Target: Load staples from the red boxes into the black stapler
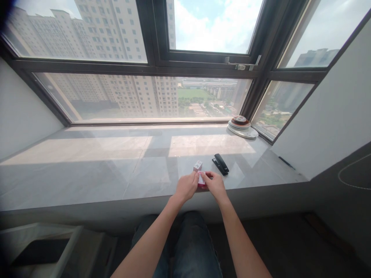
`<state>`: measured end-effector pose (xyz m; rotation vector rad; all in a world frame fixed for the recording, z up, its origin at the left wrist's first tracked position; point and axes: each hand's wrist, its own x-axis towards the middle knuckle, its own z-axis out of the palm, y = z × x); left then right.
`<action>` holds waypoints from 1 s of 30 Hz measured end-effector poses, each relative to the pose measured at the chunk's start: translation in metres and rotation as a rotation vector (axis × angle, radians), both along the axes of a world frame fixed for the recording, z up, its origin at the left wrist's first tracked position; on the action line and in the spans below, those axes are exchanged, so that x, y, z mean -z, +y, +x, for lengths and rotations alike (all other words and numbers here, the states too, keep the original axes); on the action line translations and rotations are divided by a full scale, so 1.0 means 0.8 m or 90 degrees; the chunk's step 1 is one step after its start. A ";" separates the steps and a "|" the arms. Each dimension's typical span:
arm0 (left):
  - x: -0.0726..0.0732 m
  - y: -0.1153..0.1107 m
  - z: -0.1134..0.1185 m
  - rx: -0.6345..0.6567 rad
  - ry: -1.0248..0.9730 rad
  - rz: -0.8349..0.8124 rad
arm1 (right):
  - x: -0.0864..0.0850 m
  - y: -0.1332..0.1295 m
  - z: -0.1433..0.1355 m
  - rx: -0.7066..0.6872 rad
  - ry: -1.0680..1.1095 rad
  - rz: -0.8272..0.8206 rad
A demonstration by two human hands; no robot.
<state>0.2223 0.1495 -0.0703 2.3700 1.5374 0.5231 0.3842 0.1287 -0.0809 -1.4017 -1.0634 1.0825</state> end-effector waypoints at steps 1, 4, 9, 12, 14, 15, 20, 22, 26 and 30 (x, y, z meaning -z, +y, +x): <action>0.000 0.000 0.000 0.003 0.003 -0.001 | -0.002 -0.001 0.000 -0.010 -0.006 -0.001; -0.002 0.001 0.000 0.014 0.010 -0.005 | -0.013 -0.007 0.012 -0.132 -0.059 -0.006; -0.003 0.002 0.000 0.024 0.012 -0.012 | -0.029 -0.003 0.039 -0.290 -0.158 -0.022; -0.002 0.004 0.001 0.021 0.008 -0.018 | -0.035 0.011 0.041 -0.331 -0.217 -0.047; -0.002 0.004 0.001 0.026 0.004 -0.021 | -0.041 0.020 0.039 -0.344 -0.267 -0.051; -0.001 0.004 0.001 0.026 0.001 -0.022 | -0.043 0.023 0.037 -0.346 -0.291 -0.048; 0.001 0.004 0.002 -0.003 -0.042 -0.028 | -0.046 0.024 0.032 -0.343 -0.352 -0.020; 0.001 0.011 0.000 -0.028 -0.072 -0.030 | -0.042 0.020 0.032 -0.326 -0.349 -0.015; -0.007 0.043 -0.008 -0.079 -0.134 -0.021 | -0.036 0.011 0.036 -0.292 -0.335 -0.017; -0.016 0.076 -0.010 0.013 -0.171 0.010 | -0.039 0.005 0.041 -0.305 -0.318 -0.017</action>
